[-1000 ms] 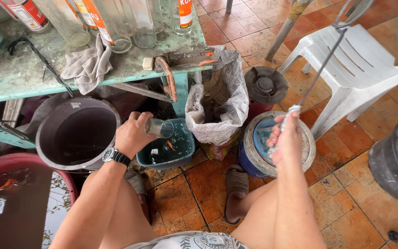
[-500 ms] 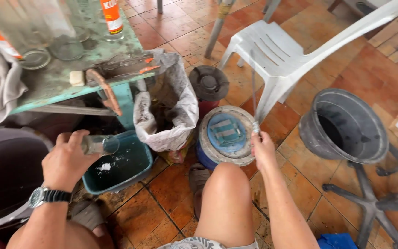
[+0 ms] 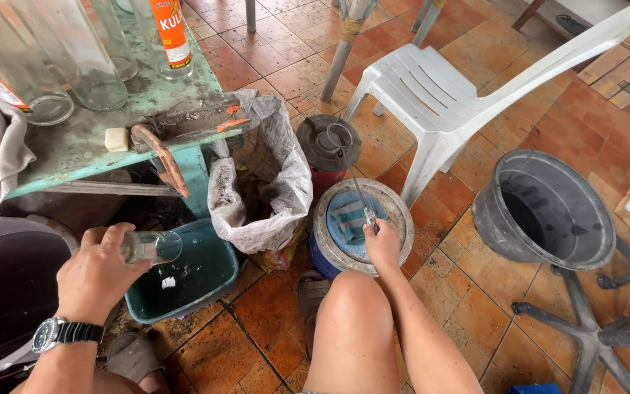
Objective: Cleaning and processing glass bottles by dipping them in water, scrubbing the interior, and wiping them clean.
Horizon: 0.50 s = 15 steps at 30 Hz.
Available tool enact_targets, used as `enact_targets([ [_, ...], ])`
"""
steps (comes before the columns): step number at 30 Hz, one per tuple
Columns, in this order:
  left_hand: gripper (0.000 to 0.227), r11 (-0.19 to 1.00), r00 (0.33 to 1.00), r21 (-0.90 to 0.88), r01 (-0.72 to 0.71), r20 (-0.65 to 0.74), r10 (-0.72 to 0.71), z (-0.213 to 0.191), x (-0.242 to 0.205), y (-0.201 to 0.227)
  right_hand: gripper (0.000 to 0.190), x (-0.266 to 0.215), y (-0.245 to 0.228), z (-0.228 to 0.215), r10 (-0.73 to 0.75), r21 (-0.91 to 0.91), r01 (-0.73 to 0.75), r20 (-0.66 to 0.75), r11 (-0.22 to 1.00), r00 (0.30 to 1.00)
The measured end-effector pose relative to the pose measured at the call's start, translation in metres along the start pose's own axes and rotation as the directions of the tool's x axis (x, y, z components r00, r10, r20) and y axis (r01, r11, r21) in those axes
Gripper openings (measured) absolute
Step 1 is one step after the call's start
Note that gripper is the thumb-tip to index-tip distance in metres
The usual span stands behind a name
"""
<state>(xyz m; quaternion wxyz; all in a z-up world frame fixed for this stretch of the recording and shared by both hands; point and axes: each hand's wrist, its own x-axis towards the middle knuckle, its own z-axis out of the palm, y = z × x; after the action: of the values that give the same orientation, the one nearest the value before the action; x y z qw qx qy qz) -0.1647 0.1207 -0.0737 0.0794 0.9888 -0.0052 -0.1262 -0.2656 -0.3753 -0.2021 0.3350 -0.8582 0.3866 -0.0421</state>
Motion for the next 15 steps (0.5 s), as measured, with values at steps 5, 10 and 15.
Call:
enact_targets([
  [5,0.075,1.0,1.0,-0.01,-0.009,0.003,0.009,0.0,0.001,0.001,0.055,0.023,0.005,0.02,-0.039,-0.082,0.037,-0.013,0.996,0.999],
  [10,0.076,1.0,1.0,-0.004,-0.009,0.018,0.009,0.0,0.003,0.002,0.051,0.03,-0.001,0.03,-0.057,-0.09,0.055,-0.015,0.994,0.998],
  [15,0.074,1.0,1.0,-0.007,-0.014,0.016,0.014,0.0,0.004,0.001,0.052,0.029,-0.012,0.031,-0.01,-0.101,0.01,0.002,0.995,1.0],
])
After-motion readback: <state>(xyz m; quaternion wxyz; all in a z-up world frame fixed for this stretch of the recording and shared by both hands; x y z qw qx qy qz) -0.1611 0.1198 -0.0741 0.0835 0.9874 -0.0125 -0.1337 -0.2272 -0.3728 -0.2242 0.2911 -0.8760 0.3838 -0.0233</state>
